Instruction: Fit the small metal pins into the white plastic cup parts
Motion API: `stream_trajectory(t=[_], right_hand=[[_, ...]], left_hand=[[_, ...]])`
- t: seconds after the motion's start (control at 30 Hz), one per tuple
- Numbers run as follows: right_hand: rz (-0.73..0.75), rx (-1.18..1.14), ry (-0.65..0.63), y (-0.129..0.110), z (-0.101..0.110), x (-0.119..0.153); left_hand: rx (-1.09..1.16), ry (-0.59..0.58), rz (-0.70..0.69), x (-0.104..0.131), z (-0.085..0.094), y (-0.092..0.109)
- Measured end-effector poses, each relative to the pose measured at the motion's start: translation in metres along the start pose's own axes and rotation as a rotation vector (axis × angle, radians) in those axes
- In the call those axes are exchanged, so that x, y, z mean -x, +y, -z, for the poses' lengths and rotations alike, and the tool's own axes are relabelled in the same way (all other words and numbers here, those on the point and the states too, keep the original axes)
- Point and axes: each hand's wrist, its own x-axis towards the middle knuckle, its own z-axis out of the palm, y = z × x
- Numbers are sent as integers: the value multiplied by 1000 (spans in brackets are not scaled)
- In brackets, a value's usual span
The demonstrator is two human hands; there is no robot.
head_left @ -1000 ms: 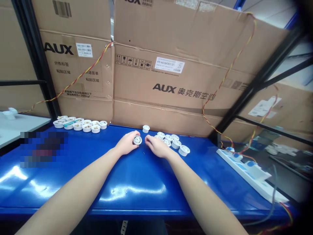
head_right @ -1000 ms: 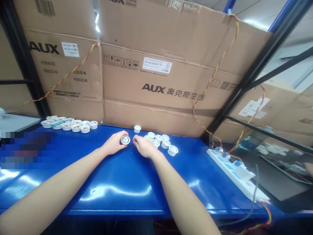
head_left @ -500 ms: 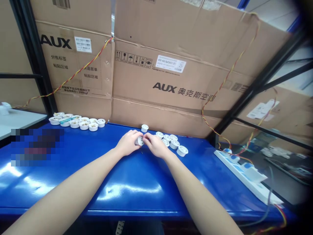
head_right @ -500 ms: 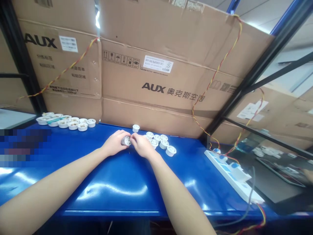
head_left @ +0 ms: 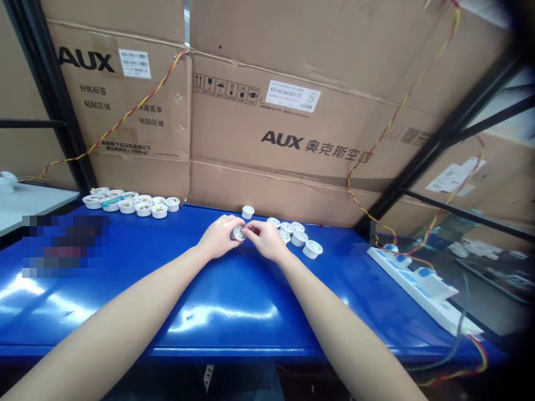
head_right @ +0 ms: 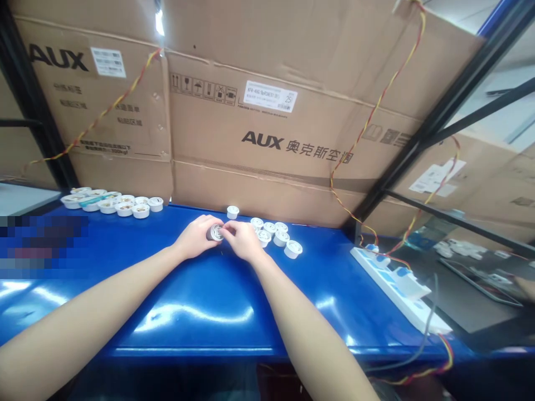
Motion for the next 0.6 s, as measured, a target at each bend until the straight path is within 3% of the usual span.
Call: stream_trajectory(t=[0.3,0.43,0.6], right_hand=[[66,26,55,-3,4,1],[70,38,113,-3,4,1],[140,139,92,-7,4,3]], left_hand=[[42,38,100,-2,-2,-3],[72,61,77,-2,-1,1],[122,86,31,-2,1,1]])
